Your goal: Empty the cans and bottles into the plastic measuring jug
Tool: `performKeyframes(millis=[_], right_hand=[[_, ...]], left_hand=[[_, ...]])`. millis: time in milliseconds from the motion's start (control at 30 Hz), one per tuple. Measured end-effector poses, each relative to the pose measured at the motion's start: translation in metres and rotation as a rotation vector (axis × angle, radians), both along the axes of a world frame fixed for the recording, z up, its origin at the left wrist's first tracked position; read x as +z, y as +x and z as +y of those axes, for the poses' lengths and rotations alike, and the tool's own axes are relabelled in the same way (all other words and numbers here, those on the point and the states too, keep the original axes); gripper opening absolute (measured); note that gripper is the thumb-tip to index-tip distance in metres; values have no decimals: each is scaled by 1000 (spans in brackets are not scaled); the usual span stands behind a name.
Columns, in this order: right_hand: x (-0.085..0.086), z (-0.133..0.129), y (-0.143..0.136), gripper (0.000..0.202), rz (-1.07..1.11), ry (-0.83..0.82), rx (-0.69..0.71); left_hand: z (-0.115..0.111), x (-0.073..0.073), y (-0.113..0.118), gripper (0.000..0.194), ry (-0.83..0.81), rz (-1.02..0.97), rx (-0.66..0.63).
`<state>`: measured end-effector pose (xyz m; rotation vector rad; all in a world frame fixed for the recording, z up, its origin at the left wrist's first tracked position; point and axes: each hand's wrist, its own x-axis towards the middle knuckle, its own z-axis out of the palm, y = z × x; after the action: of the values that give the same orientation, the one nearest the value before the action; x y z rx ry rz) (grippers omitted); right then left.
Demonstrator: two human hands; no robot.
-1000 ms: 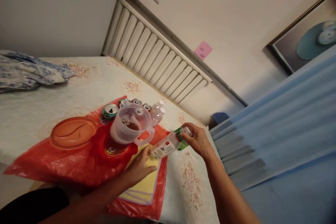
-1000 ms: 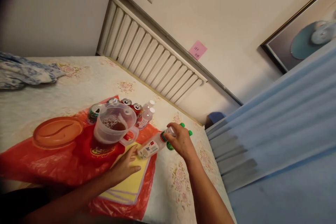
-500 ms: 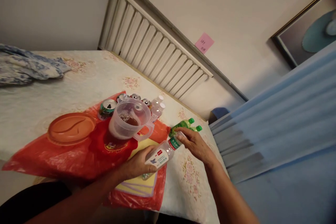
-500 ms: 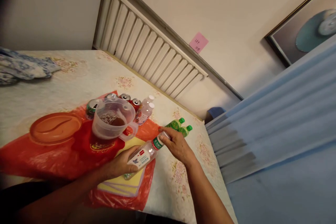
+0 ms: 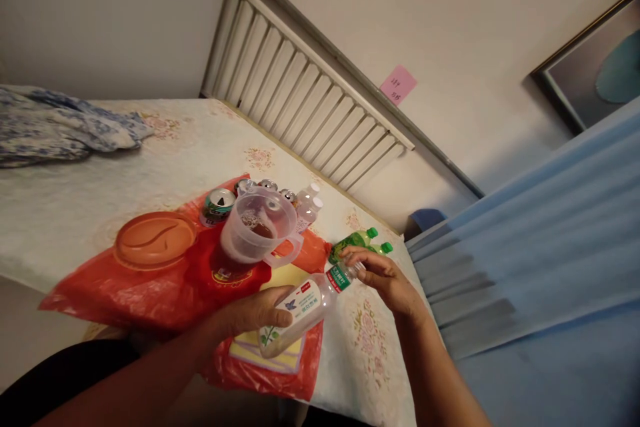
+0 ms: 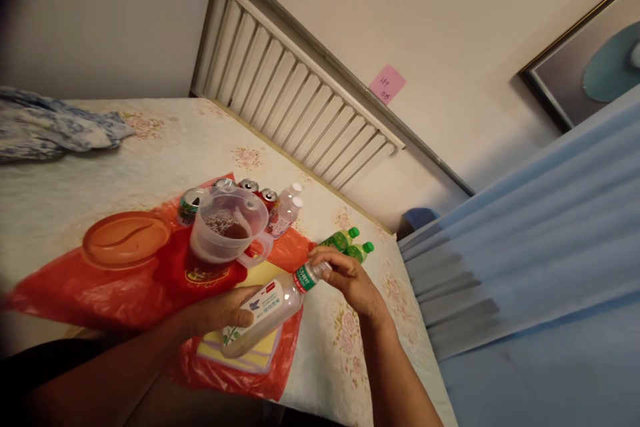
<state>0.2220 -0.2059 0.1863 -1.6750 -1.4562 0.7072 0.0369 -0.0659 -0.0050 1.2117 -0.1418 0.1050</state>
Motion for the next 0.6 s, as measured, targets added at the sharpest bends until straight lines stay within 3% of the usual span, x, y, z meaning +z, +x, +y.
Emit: performKeyframes(millis=[200, 467, 533, 600], right_hand=[[-15, 0, -1, 29, 80, 74, -72], [-28, -8, 6, 36, 272, 124, -198], [-38, -8, 12, 38, 344, 146, -282], [-58, -4, 15, 42, 417, 134, -370]], left_hand=[[1, 5, -8, 81, -81, 30, -32], [3, 4, -16, 80, -43, 42, -67], [3, 3, -16, 79, -29, 41, -80], [1, 2, -15, 78, -21, 49, -76]])
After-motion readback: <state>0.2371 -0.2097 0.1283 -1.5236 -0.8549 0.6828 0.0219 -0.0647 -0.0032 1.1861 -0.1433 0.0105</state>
